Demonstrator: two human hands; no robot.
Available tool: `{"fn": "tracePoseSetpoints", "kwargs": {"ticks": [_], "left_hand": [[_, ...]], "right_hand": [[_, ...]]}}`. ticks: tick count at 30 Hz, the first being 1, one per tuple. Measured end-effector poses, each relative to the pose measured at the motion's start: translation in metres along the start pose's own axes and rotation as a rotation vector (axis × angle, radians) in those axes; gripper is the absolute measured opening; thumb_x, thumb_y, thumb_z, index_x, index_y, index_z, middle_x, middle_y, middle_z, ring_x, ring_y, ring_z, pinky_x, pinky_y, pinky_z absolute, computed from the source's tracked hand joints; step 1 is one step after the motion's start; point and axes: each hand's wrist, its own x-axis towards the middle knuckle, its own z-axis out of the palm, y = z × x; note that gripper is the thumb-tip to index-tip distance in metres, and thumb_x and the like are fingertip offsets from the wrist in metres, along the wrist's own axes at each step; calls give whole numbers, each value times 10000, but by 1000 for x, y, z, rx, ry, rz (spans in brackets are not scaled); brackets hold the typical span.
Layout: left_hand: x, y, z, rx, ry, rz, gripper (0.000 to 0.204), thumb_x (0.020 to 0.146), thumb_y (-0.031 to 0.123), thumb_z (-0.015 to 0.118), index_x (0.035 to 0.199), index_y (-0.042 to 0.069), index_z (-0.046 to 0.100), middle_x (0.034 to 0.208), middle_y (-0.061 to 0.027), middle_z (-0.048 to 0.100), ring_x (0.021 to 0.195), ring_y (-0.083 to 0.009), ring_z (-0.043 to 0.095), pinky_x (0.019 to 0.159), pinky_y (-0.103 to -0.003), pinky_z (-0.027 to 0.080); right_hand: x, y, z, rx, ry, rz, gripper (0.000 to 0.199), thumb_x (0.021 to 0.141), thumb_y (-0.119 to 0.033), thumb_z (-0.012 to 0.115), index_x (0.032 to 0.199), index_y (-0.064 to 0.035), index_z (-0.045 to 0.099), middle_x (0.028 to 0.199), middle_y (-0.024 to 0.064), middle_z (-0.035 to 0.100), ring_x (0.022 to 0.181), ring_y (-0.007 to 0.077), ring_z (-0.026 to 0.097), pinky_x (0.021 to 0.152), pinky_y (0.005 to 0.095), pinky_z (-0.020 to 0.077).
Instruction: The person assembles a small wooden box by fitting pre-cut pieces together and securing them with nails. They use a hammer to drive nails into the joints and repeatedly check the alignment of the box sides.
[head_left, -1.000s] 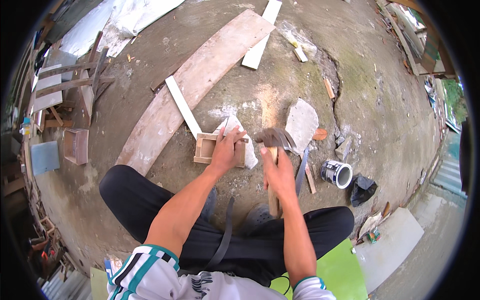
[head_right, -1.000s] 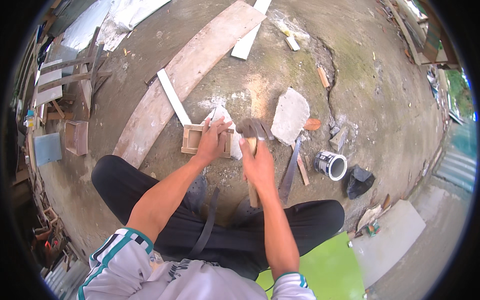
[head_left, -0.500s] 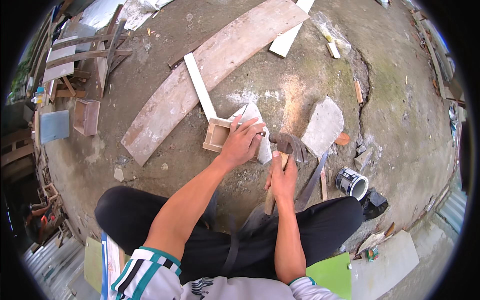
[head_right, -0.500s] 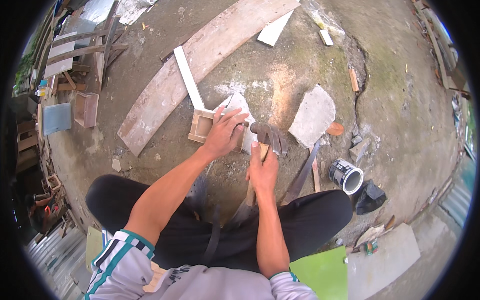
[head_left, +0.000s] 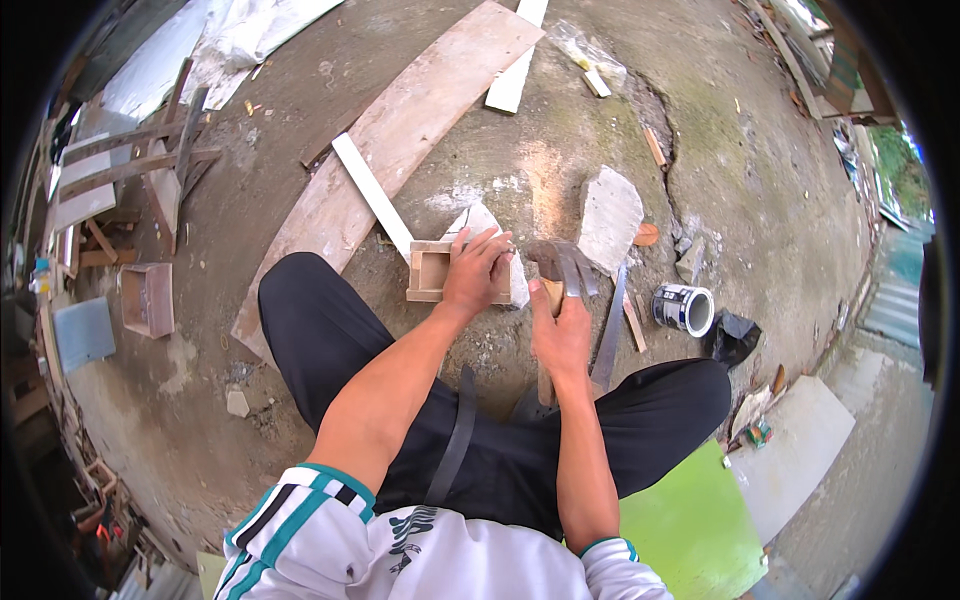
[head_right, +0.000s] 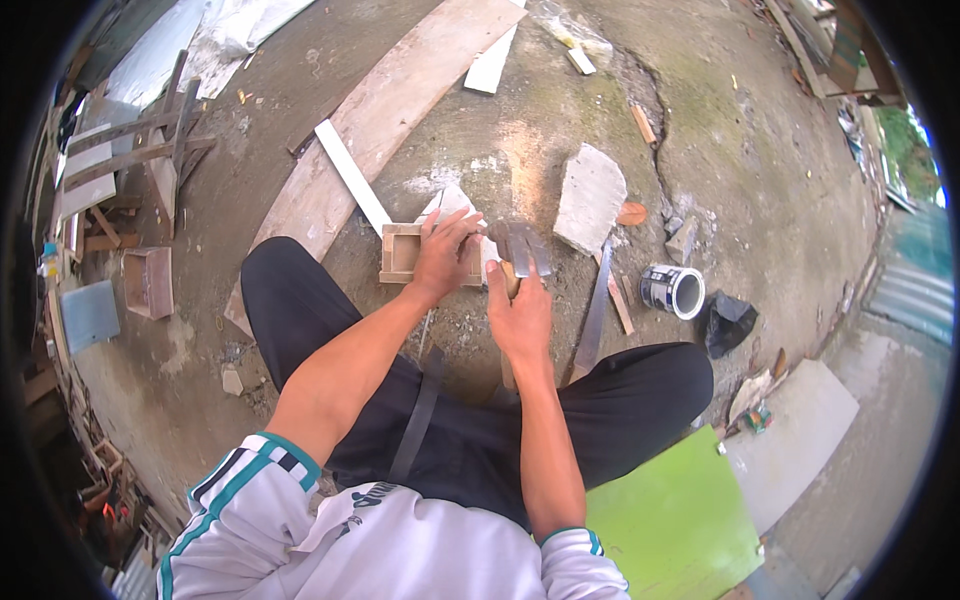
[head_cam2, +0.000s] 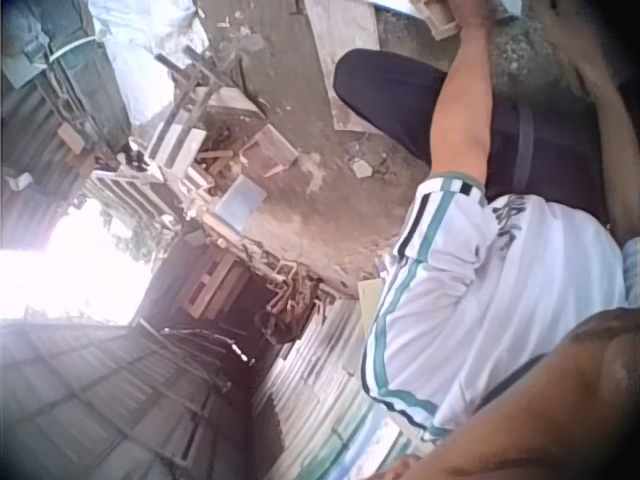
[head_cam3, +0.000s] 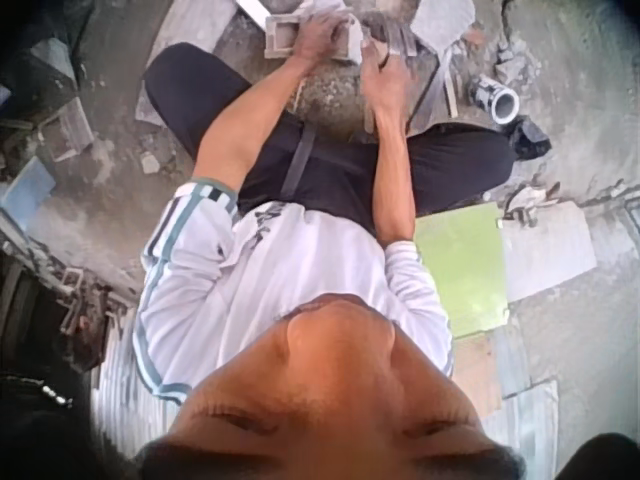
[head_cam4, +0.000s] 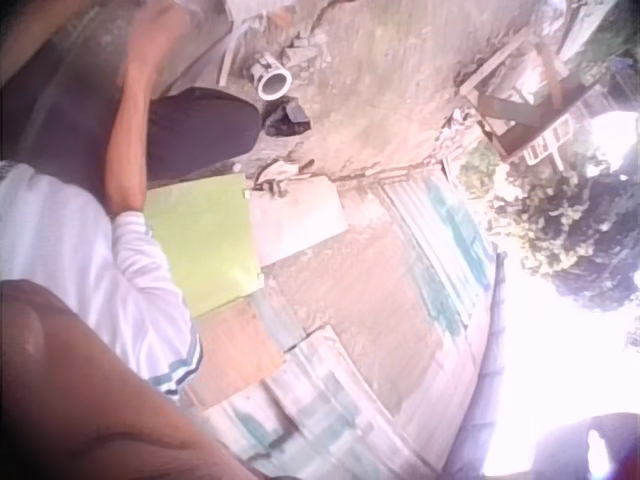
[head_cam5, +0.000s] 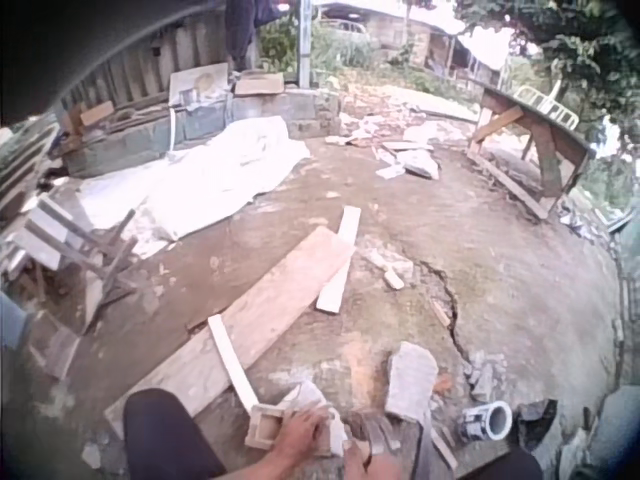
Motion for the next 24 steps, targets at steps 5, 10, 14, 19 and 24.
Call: {"fn": "tracePoseSetpoints", "kwargs": {"ticks": [5, 10, 14, 19, 24], "left_hand": [[1, 1, 3, -61, 27, -43, 157, 956, 180, 675, 1095, 114, 706, 1202, -22, 735, 1269, -224, 603, 1172, -479, 297], [1, -2, 2, -74, 37, -54, 155, 942, 172, 688, 1085, 123, 726, 1161, -24, 748, 1258, -210, 610, 1172, -462, 301], [2, -2, 1, -59, -8, -79, 184, 931, 163, 697, 1108, 134, 736, 1135, -38, 749, 1241, -205, 618, 1171, -454, 305], [1, -3, 3, -84, 41, -76, 178, 915, 158, 711, 1089, 142, 743, 1076, -31, 753, 1143, -194, 658, 1150, -444, 335], [2, 0, -3, -135, 61, -71, 138, 896, 139, 722, 1030, 109, 736, 1019, -40, 748, 1070, -206, 672, 1130, -464, 348]], "right_hand": [[-4, -10, 5, -45, -48, 28, 443, 992, -340, 629, 1271, 3, 598, 944, 288, 701, 913, 493, 670, 781, 522, 510], [1, -27, 8, 22, 20, -69, 418, 994, -330, 625, 1254, -3, 608, 929, 291, 699, 881, 509, 662, 776, 533, 509], [2, -17, 22, -44, 5, -60, 424, 995, -337, 622, 1250, 2, 611, 887, 285, 699, 820, 514, 666, 745, 540, 512], [4, -18, 23, -58, 32, -50, 455, 998, -357, 620, 1244, 25, 619, 859, 281, 698, 778, 508, 667, 717, 519, 520], [4, -14, 24, -10, 177, -377, 449, 1008, -342, 607, 1255, 32, 619, 882, 294, 695, 774, 494, 667, 710, 516, 517]]}}
